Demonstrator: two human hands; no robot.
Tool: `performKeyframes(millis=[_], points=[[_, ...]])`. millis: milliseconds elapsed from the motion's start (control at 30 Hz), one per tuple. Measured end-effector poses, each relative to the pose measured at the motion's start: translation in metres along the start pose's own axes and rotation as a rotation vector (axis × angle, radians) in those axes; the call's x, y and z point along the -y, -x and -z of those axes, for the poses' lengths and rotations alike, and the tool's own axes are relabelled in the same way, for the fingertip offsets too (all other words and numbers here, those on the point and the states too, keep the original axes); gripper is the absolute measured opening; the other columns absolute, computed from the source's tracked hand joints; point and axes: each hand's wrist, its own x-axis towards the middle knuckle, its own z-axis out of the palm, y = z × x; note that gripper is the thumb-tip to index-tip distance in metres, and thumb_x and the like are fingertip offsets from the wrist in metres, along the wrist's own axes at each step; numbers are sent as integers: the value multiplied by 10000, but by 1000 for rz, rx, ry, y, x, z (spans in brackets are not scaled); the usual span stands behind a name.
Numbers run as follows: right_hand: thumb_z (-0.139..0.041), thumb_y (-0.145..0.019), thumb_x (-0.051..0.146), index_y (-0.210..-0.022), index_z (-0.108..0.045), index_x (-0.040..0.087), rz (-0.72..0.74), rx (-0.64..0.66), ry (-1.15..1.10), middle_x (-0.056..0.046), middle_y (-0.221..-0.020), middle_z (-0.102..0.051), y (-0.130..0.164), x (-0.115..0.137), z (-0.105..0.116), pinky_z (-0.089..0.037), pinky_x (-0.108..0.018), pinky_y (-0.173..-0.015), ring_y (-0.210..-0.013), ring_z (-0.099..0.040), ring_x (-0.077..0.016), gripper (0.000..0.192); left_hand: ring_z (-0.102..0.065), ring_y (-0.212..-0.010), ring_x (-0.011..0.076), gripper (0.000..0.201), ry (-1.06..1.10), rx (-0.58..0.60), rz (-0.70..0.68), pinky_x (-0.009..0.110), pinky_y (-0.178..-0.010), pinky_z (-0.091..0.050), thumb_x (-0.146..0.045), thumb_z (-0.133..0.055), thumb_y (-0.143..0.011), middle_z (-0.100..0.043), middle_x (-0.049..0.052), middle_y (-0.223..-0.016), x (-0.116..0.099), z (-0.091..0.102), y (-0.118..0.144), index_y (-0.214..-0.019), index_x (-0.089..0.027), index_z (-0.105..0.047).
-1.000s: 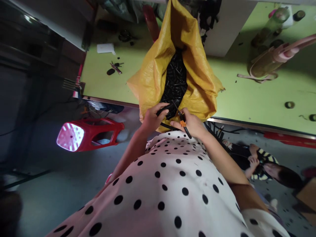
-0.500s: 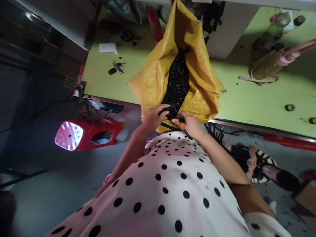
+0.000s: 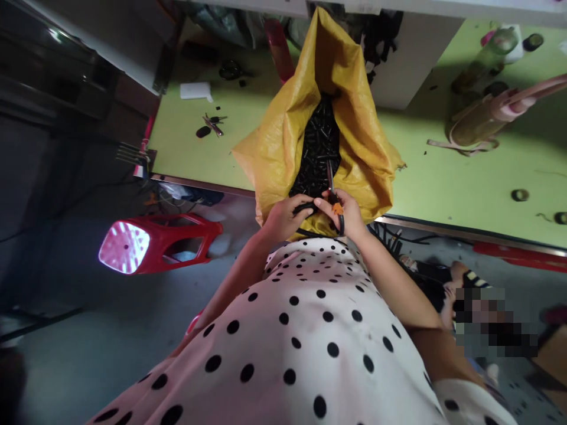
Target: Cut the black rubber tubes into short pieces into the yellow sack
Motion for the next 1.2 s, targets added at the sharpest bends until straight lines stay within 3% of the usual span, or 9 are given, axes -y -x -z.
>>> performKeyframes(millis=[100, 233, 300, 367, 433, 533, 767, 1033, 1200], points=[[-747, -775, 709, -1031, -597, 244, 28, -61, -79, 17, -689, -590, -4, 5, -1, -459, -340, -544, -540, -541, -173, 552, -761, -1051, 225, 236, 77, 74, -2, 360, -957, -572, -284, -691, -977, -814, 53, -1163, -4, -6, 2, -1208, -247, -713], [-716, -812, 608, -1026, -597, 248, 128, -288, -13, 3, -749, -567, -8, 8, 6, -480, -361, -619, -631, -544, -186, 435, -722, -917, 179, 292, 456, 201, 34, 322, -858, -569, -420, -613, -1036, -756, 56, -1025, 2, -22, 0, -1245, -216, -632], [-711, -846, 641, -1094, -579, 259, 120, -265, 43, -13, -808, -576, -5, 6, 13, -487, -374, -647, -690, -565, -208, 474, -652, -755, 144, 315, 592, 202, 77, 286, -747, -545, -498, -569, -1057, -679, 16, -867, 7, -27, -3, -1164, -207, -622], [-745, -844, 688, -1154, -525, 277, 89, -162, 90, -5, -824, -573, 3, 0, 18, -476, -371, -648, -703, -563, -212, 560, -564, -649, 119, 313, 632, 79, 119, 259, -662, -501, -516, -581, -1052, -599, -23, -772, 10, -24, -7, -1120, -212, -612], [-803, -819, 690, -1141, -461, 287, 69, -36, 122, 26, -801, -557, 15, -7, 20, -450, -351, -645, -683, -536, -193, 619, -518, -615, 111, 277, 606, -48, 130, 244, -620, -466, -481, -603, -1046, -561, -40, -733, 10, -14, -10, -1129, -218, -617], [-841, -788, 685, -1043, -419, 283, 57, 75, 163, 61, -759, -537, 35, -12, 17, -425, -322, -663, -681, -497, -168, 637, -562, -662, 119, 219, 470, -101, 101, 241, -648, -484, -407, -629, -1027, -602, -28, -737, 6, 1, -10, -1125, -216, -670], [-813, -746, 767, -1015, -465, 267, 12, 66, 277, 23, -788, -593, 48, 6, 13, -406, -321, -675, -720, -528, -195, 666, -744, -961, 182, 193, 237, -137, 15, 300, -910, -586, -289, -665, -976, -814, 51, -1039, -5, 3, -4, -1108, -210, -781], [-776, -758, 817, -979, -475, 264, -22, 88, 320, 21, -783, -612, 40, 6, 12, -391, -312, -654, -697, -528, -186, 668, -785, -1097, 237, 203, 131, -172, -12, 380, -1049, -606, -281, -712, -956, -843, 74, -1157, 2, 1, -1, -1110, -215, -825], [-675, -849, 827, -913, -466, 262, 27, 137, 390, 20, -709, -573, 31, -1, 9, -366, -312, -633, -653, -507, -182, 606, -788, -1068, 231, 188, 97, -172, 13, 364, -1018, -609, -249, -729, -945, -843, 68, -1126, 12, 4, -1, -1103, -224, -827]])
